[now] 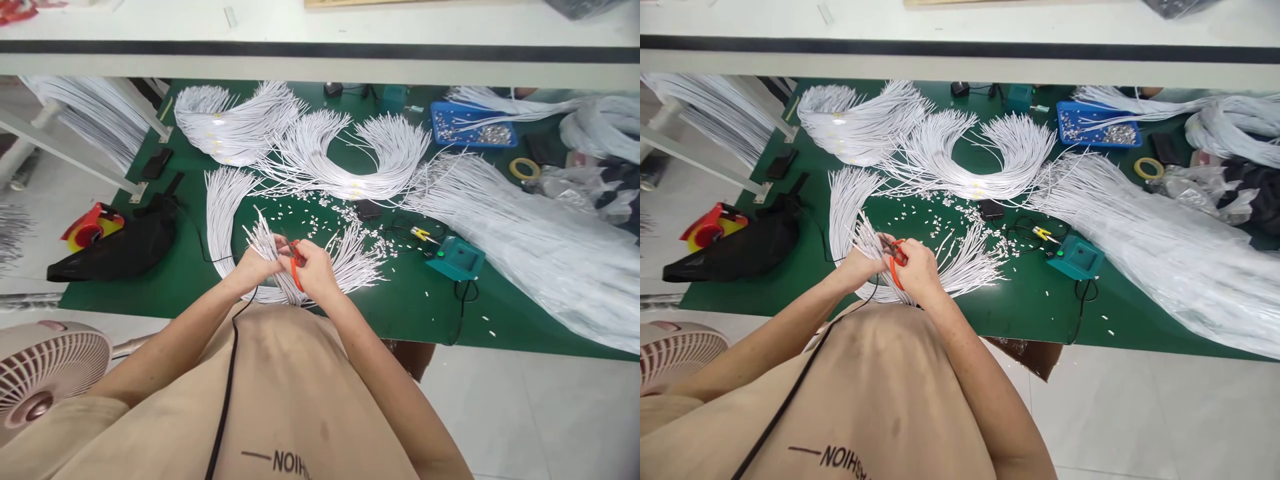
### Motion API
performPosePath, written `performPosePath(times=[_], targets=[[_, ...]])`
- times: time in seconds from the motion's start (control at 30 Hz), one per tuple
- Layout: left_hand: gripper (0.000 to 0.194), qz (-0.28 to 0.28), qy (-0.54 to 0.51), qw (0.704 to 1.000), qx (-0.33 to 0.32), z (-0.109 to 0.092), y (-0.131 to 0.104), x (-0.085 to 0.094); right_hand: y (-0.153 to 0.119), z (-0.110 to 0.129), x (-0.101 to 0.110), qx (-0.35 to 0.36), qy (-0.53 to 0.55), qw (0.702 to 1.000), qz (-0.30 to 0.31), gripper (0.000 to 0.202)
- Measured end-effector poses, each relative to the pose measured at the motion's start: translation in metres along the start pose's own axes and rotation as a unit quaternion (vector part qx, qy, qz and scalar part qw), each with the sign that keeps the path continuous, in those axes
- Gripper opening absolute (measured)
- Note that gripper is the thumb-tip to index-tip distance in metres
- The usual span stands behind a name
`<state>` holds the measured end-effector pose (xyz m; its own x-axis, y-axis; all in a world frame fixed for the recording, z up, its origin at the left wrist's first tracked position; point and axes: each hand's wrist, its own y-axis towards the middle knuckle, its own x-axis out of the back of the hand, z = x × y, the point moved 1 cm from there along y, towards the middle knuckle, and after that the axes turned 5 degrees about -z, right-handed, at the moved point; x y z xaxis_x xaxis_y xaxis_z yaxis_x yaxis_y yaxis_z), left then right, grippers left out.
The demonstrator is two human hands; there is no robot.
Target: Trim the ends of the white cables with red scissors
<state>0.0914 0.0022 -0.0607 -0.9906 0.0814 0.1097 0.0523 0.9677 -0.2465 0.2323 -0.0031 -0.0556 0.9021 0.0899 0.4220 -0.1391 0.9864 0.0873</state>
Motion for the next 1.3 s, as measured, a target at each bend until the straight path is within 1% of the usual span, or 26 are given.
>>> performPosePath(times=[0.03,0.1,0.17,0.23,0.3,0.37,0.47,0.57,0.63,0.7,0.73,0.8,0.87,0.93,1.0,1.17,1.3], targets=[[0.039,0.000,0.004,1.000,0.003,0.000,0.000,0.000,0.001,-0.001,-0.001,-0.007,0.007,1.000,0.005,0.013],[0.042,0.006,-0.002,1.000,0.025,0.000,-0.001,0.000,0.004,-0.005,0.000,-0.033,0.039,0.999,-0.011,0.012],[0.046,0.007,-0.028,0.998,0.047,0.001,-0.003,0.000,0.004,-0.008,0.001,-0.089,0.105,0.990,-0.041,0.014],[0.046,0.000,-0.066,0.996,0.056,0.002,-0.005,-0.001,0.004,-0.010,0.003,-0.162,0.191,0.967,-0.053,0.017],[0.043,-0.005,-0.098,0.994,0.057,0.002,-0.007,-0.003,0.003,-0.009,0.003,-0.210,0.266,0.940,-0.046,0.021],[0.041,-0.002,-0.119,0.991,0.060,0.000,-0.009,-0.006,0.004,-0.006,0.005,-0.223,0.303,0.926,-0.034,0.022],[0.041,0.002,-0.141,0.988,0.069,-0.003,-0.011,-0.009,0.005,-0.003,0.006,-0.222,0.302,0.926,-0.039,0.022],[0.040,0.004,-0.161,0.984,0.075,-0.005,-0.012,-0.010,0.005,-0.007,0.006,-0.222,0.293,0.928,-0.053,0.027],[0.038,0.005,-0.165,0.983,0.080,-0.005,-0.012,-0.008,0.004,-0.013,0.008,-0.209,0.235,0.948,-0.051,0.028],[0.036,0.002,-0.161,0.983,0.089,-0.005,-0.012,-0.007,0.001,-0.018,0.012,-0.178,0.098,0.979,-0.033,0.024],[0.035,0.000,-0.158,0.983,0.093,-0.004,-0.012,-0.006,0.000,-0.020,0.014,-0.157,0.014,0.987,-0.015,0.021],[0.031,0.000,-0.150,0.984,0.095,-0.004,-0.012,-0.006,-0.003,-0.022,0.017,-0.121,-0.131,0.983,0.031,0.020],[0.027,0.004,-0.141,0.986,0.089,-0.004,-0.012,-0.006,-0.005,-0.020,0.019,-0.099,-0.210,0.970,0.072,0.025],[0.024,0.006,-0.132,0.988,0.081,-0.004,-0.013,-0.006,-0.005,-0.017,0.022,-0.086,-0.243,0.962,0.092,0.028],[0.024,0.009,-0.125,0.989,0.079,-0.005,-0.013,-0.006,-0.003,-0.013,0.025,-0.081,-0.268,0.955,0.099,0.027],[0.030,0.016,-0.112,0.990,0.086,-0.005,-0.013,-0.005,0.002,-0.006,0.034,-0.069,-0.314,0.938,0.127,0.027],[0.033,-0.009,-0.106,0.992,0.064,-0.005,-0.013,-0.006,0.002,-0.004,0.033,-0.060,-0.324,0.936,0.127,0.030]])
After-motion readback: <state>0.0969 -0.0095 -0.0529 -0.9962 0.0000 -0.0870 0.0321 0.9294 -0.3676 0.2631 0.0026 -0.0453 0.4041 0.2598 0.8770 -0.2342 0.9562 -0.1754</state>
